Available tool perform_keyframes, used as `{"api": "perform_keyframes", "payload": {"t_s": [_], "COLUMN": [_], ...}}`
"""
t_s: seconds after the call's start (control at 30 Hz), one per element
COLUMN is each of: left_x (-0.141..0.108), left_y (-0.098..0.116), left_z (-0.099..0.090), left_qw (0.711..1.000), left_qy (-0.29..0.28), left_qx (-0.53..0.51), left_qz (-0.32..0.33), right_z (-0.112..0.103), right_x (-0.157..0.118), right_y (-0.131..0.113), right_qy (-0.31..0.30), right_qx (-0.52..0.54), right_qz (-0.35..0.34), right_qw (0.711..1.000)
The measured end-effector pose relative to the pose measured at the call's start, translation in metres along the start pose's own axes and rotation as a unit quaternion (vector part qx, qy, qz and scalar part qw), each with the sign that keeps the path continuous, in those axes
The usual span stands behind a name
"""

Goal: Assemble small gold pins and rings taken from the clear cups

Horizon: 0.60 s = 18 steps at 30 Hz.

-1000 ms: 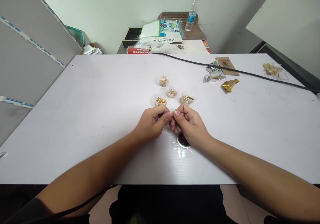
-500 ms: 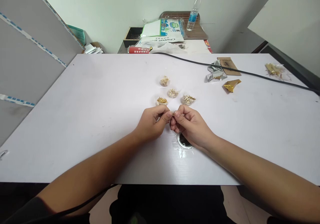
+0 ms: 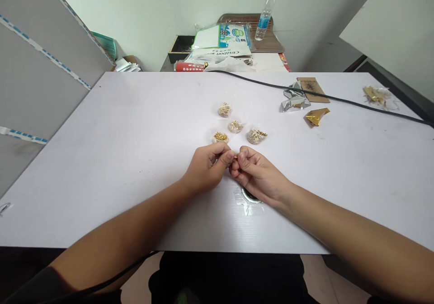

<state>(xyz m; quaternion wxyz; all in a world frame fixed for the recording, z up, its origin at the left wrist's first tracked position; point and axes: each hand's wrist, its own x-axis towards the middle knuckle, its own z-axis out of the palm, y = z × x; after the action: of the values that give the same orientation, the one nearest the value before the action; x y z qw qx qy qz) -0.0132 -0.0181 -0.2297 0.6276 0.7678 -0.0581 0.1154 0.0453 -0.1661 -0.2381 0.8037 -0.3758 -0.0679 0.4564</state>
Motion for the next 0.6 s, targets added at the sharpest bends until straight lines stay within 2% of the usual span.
{"api": "perform_keyframes", "payload": {"t_s": [0.37, 0.6], "left_x": [0.0007, -0.0001], "left_y": [0.0005, -0.0011], "left_z": [-0.0007, -0.0012], "left_qw": [1.000, 0.999], "left_qy": [-0.007, -0.015], "left_qx": [-0.018, -0.022], "left_qz": [-0.013, -0.025], "right_z": [0.0011, 0.0039], "right_x": [0.0005, -0.0007], "right_y": [0.0002, 0.0012], "right_qy": [-0.011, 0.006], "right_qx": [0.028, -0.008], "right_qz": [0.012, -0.012], "right_qw": [0.999, 1.000]}}
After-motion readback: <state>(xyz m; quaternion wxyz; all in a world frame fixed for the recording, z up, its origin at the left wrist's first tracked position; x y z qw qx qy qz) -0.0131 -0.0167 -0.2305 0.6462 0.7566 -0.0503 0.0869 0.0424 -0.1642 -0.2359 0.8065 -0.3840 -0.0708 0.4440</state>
